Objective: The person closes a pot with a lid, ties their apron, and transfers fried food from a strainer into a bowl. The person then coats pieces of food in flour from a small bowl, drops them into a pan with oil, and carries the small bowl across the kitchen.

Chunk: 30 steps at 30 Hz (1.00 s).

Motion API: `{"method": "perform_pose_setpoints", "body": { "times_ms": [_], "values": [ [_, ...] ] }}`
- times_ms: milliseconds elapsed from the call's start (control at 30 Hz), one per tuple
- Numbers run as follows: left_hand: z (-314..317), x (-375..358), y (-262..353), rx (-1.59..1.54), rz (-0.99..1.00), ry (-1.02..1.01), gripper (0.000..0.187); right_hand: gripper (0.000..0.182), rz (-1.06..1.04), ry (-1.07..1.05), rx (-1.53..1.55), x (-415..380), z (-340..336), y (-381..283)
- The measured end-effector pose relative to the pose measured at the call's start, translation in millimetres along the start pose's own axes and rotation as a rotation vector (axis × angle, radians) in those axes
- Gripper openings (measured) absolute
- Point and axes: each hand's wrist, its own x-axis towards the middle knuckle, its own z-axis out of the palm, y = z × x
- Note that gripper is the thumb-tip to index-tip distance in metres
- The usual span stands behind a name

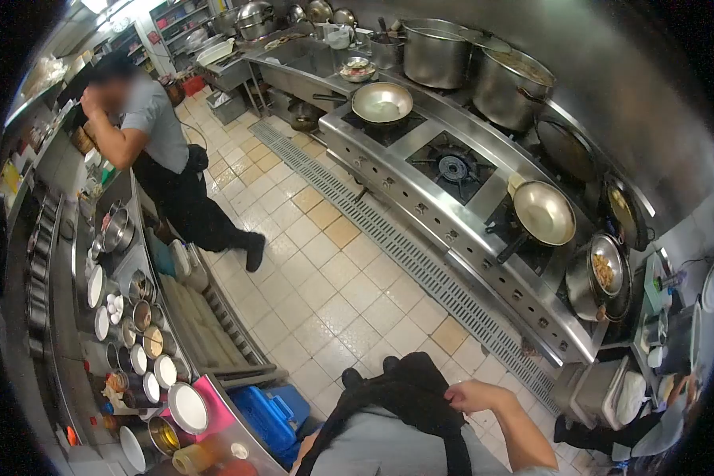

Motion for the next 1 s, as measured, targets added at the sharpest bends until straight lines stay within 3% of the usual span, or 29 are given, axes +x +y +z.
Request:
{"method": "perform_pose_setpoints", "body": {
  "times_ms": [133,267,433,567,667,833,1000],
  "values": [
    [-13.3,-11.4,8.1,0.051,0.029,0.050,0.030,0.039,0.024,-0.045,0.130,0.0,7.2,4.3],
    [24.4,22.9,-56.3,0.059,0.078,-0.001,0.028,0.042,0.005,-0.086,0.253,-1.4,9.9,4.2],
    [-47.9,-31.8,6.1,0.046,0.092,0.038,0.026,0.042,-0.028,-0.096,0.200,5.8,10.5,3.2],
    [-130.4,-120.9,75.0,0.050,0.101,-0.028,0.025,0.043,-0.107,-0.105,0.124,15.7,8.0,-1.7],
    [-151.8,-133.1,106.0,0.060,0.084,-0.058,0.025,0.046,-0.077,-0.120,0.036,23.1,5.9,-16.6],
    [-148.3,-114.3,136.7,-0.176,0.196,0.471,0.022,0.049,-0.255,-0.004,-0.056,40.7,19.4,-3.1],
    [-126.1,-67.5,122.2,-0.269,0.282,0.479,0.024,0.046,-0.217,0.108,-0.031,44.5,27.6,-13.6]
  ]
}}
